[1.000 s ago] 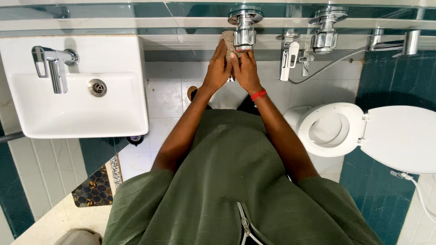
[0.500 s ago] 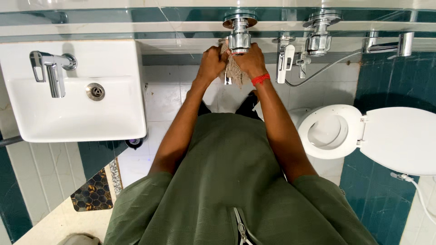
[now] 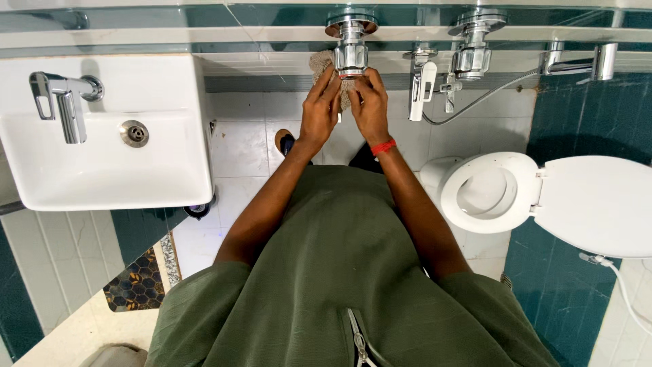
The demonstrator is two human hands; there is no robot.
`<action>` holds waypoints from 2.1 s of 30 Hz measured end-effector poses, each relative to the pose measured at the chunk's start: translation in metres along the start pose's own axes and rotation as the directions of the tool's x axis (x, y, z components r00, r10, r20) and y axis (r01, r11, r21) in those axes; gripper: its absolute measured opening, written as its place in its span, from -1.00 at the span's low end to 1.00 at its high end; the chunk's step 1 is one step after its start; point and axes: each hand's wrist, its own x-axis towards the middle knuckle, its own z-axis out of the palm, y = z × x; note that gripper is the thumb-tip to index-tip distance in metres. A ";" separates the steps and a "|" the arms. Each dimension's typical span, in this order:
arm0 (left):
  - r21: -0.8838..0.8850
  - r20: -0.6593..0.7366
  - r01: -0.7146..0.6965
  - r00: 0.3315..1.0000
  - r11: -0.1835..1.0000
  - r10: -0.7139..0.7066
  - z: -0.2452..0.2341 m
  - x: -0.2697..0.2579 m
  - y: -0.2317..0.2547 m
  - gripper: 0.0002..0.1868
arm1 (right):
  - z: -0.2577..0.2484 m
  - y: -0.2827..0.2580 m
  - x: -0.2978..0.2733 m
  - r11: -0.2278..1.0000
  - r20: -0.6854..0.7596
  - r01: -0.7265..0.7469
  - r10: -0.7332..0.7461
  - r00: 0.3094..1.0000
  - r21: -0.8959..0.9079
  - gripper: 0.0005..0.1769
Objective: The person holds and folds a cloth by hand, then wipes down the chrome wall fixtures in the bathroom with the cloth.
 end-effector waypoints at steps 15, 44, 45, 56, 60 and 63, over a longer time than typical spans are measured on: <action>0.064 0.069 0.145 0.986 0.987 -0.149 0.005 0.008 0.006 -0.29 | 0.012 0.005 0.004 0.938 0.243 -0.322 0.345 0.907 -0.130 -0.76; 0.001 0.048 0.196 0.979 0.981 -0.196 0.004 -0.042 0.016 -0.44 | 0.004 -0.021 -0.038 0.990 0.080 -0.107 0.099 0.992 0.092 -0.53; -0.031 0.050 0.182 0.982 0.983 -0.180 0.004 -0.032 0.016 -0.42 | 0.004 -0.019 -0.030 0.990 0.081 -0.106 0.099 0.992 0.092 -0.53; -0.009 -0.005 0.190 0.982 0.982 -0.191 -0.008 -0.021 0.005 -0.42 | 0.013 -0.011 -0.017 1.000 0.090 0.010 -0.012 0.996 0.018 -0.52; -0.116 0.035 0.171 0.985 0.978 -0.168 -0.006 -0.044 -0.005 -0.49 | 0.005 -0.011 -0.040 0.997 0.124 0.067 -0.070 0.990 0.029 -0.46; -0.149 0.009 0.135 0.991 0.980 -0.136 -0.006 -0.031 -0.002 -0.51 | 0.011 -0.013 -0.023 0.983 0.065 0.176 -0.179 0.982 0.049 -0.50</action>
